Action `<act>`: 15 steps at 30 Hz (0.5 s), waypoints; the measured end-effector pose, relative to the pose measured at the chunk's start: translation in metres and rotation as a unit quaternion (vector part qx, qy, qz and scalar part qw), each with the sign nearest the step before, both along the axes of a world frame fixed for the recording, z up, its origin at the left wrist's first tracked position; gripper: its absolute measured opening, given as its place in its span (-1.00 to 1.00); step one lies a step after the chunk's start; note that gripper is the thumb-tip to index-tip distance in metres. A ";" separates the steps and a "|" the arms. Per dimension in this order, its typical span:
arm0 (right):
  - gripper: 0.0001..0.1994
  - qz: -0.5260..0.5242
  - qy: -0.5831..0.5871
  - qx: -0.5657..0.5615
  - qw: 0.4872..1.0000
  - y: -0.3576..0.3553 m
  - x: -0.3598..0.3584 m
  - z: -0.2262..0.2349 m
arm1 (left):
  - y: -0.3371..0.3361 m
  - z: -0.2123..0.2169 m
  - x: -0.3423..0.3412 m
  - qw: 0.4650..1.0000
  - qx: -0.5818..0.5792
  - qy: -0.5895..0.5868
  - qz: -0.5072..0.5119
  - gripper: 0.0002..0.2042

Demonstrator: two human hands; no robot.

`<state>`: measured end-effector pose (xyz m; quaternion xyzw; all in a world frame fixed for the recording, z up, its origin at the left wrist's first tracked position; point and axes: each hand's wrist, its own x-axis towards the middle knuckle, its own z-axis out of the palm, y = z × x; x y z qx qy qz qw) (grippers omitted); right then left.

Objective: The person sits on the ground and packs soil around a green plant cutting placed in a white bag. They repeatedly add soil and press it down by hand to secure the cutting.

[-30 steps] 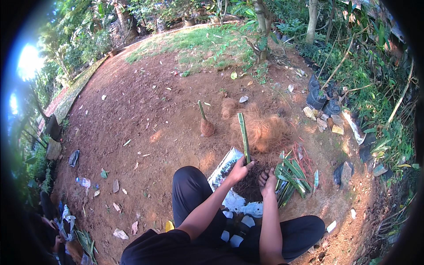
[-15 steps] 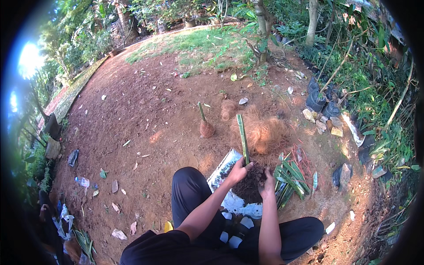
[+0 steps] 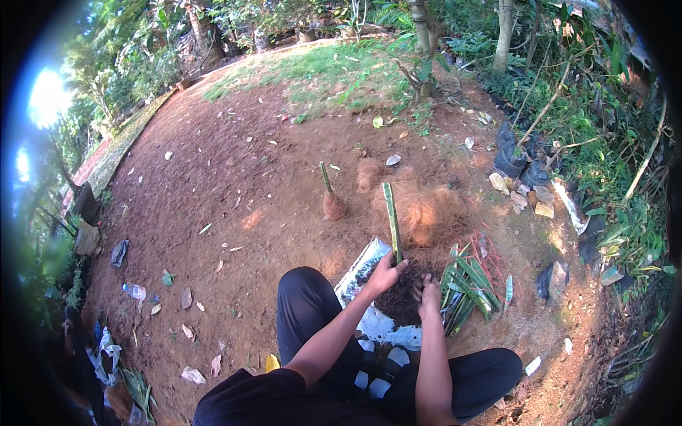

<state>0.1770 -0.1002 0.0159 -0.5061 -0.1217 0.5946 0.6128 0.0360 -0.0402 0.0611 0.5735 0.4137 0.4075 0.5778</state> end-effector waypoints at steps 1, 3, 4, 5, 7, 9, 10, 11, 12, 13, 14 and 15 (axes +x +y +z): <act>-0.80 -0.002 -0.029 -0.007 1.000 0.001 -0.001 -0.001 | 0.001 -0.002 0.001 1.000 0.007 0.014 0.007 -0.79; -0.79 0.000 -0.098 -0.013 0.995 0.000 -0.001 -0.003 | 0.002 -0.007 0.001 1.000 0.019 -0.002 0.006 -0.79; -0.79 0.003 -0.129 -0.012 0.992 0.000 -0.002 -0.004 | 0.003 -0.009 0.001 1.000 0.015 0.018 0.011 -0.79; -0.77 -0.006 -0.153 -0.006 0.988 0.001 -0.003 -0.004 | 0.003 -0.011 0.001 1.000 0.022 -0.005 0.007 -0.79; -0.73 -0.022 -0.191 0.013 0.981 0.002 -0.006 -0.004 | 0.002 -0.012 0.000 1.000 0.021 -0.013 0.008 -0.79; -0.66 -0.043 -0.187 0.020 0.981 0.008 -0.009 -0.001 | 0.002 -0.012 -0.003 1.000 -0.001 -0.005 0.004 -0.79; -0.63 -0.053 -0.182 0.001 0.982 0.010 -0.011 0.001 | 0.002 -0.011 -0.004 1.000 -0.021 0.010 0.004 -0.79; -0.58 -0.049 -0.153 0.006 0.987 0.009 -0.010 0.003 | 0.002 -0.010 -0.006 1.000 -0.008 0.002 0.005 -0.79; -0.54 -0.046 -0.126 -0.015 0.991 0.008 -0.008 0.005 | 0.002 -0.009 -0.007 1.000 -0.004 0.005 0.008 -0.79; -0.50 -0.043 -0.099 -0.036 0.994 0.007 -0.007 0.007 | 0.001 -0.008 -0.008 1.000 -0.006 0.018 0.012 -0.79; -0.50 -0.051 -0.099 -0.067 0.992 0.008 -0.007 0.009 | 0.001 -0.007 -0.009 1.000 0.002 0.016 0.014 -0.79; -0.49 -0.044 -0.104 -0.070 0.991 0.008 -0.006 0.010 | 0.001 -0.006 -0.010 1.000 0.005 0.024 0.018 -0.79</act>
